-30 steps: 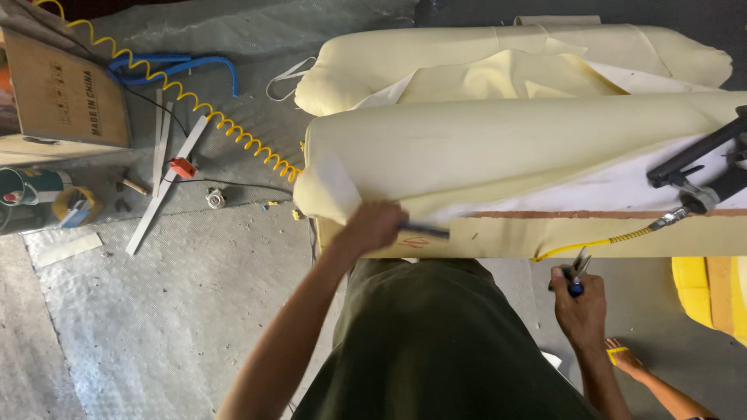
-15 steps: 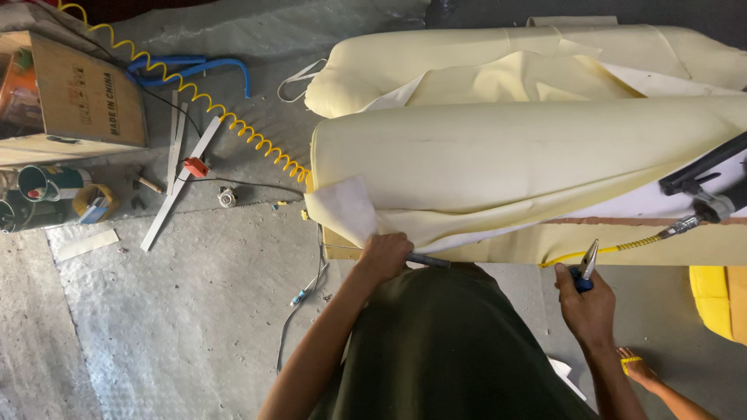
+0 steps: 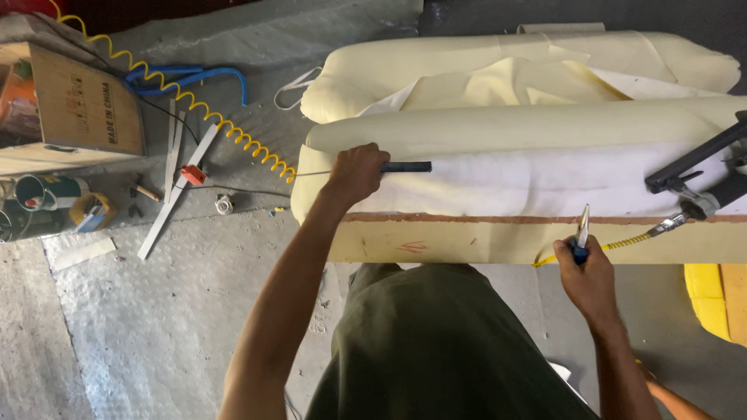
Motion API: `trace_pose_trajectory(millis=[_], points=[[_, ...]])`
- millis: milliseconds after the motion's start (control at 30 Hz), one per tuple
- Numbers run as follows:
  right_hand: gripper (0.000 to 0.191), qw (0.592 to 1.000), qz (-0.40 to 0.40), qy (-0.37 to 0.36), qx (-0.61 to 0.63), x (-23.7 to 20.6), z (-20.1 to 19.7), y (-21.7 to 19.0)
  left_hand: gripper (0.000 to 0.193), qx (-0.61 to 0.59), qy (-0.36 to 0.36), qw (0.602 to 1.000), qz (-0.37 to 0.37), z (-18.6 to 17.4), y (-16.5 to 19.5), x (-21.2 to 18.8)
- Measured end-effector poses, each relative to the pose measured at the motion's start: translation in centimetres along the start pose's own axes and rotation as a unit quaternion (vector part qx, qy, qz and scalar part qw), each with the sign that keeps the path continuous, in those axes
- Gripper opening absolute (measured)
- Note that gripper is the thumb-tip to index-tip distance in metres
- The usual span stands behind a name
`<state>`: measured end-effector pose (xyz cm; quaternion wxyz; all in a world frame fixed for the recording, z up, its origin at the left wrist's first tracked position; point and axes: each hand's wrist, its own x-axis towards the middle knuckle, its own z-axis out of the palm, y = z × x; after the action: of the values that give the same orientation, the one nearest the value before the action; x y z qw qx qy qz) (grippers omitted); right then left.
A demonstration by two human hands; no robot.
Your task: The person trims excess white batting from the edge of a foam-upholstered furniture frame using scissors, holding the fabric taut with one hand. They tuck and press the batting along the frame edge by hand and with a flat metal tool, working along the length of the piece.
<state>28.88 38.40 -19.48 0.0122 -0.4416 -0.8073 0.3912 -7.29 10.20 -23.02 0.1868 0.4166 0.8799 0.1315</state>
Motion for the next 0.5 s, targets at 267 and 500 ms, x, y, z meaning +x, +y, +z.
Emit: trace_pose_trajectory(millis=[267,500], points=[[0.036,0.998,-0.046,0.009,-0.044,4.6,0.0,-0.4,0.034,-0.039,0.114,0.990,-0.072,-5.0,3.9,1.7],[0.035,0.953,0.113,-0.112,0.257,4.7,2.1,-3.8,0.036,-0.319,0.083,0.938,-0.104,-1.7,13.4,0.3]])
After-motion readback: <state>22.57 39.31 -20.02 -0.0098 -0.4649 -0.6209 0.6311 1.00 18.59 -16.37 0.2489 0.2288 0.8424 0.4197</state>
